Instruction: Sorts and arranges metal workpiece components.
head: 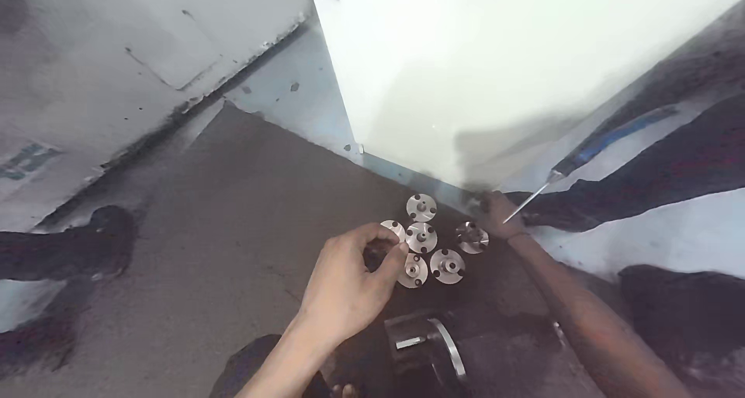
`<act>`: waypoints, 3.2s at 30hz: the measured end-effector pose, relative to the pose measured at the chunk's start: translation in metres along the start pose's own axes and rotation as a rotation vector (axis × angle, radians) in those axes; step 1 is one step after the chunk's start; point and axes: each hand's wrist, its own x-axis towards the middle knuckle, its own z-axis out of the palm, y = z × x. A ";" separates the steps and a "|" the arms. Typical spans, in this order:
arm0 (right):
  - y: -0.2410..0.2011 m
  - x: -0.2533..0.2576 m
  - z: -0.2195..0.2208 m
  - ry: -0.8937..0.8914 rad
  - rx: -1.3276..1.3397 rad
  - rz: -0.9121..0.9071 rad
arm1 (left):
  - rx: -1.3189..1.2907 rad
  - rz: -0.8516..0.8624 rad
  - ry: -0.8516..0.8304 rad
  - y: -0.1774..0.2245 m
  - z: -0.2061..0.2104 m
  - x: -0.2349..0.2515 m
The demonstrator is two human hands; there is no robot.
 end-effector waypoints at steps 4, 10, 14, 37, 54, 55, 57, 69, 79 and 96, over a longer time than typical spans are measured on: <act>0.003 -0.013 -0.005 -0.297 -0.158 0.201 | 0.014 -0.017 -0.007 0.000 0.001 0.001; -0.016 -0.030 0.009 -0.511 -0.354 0.205 | 0.003 -0.017 -0.039 0.000 0.004 0.002; -0.006 -0.028 0.018 -0.441 -0.296 0.110 | 0.019 0.004 -0.037 0.001 0.004 0.002; -0.008 0.000 0.033 -0.186 -0.057 0.094 | 0.056 -0.024 -0.048 0.004 0.003 0.000; -0.016 -0.027 0.000 -0.025 0.788 0.145 | -0.017 -0.042 -0.023 0.012 -0.010 -0.012; -0.026 -0.037 -0.006 -0.025 0.935 0.188 | -0.019 -0.043 -0.037 0.013 -0.009 -0.011; -0.048 -0.053 -0.016 0.006 1.149 0.262 | -0.013 -0.037 -0.068 0.015 -0.005 -0.010; -0.087 -0.056 -0.026 -0.039 0.990 -0.041 | -0.023 -0.020 -0.014 0.011 -0.018 -0.022; -0.113 -0.045 0.023 -0.338 -0.190 -0.223 | 0.002 -0.026 -0.055 0.015 -0.016 -0.023; -0.115 -0.036 0.032 -0.402 -0.281 -0.285 | 0.041 -0.046 -0.052 0.010 -0.010 -0.015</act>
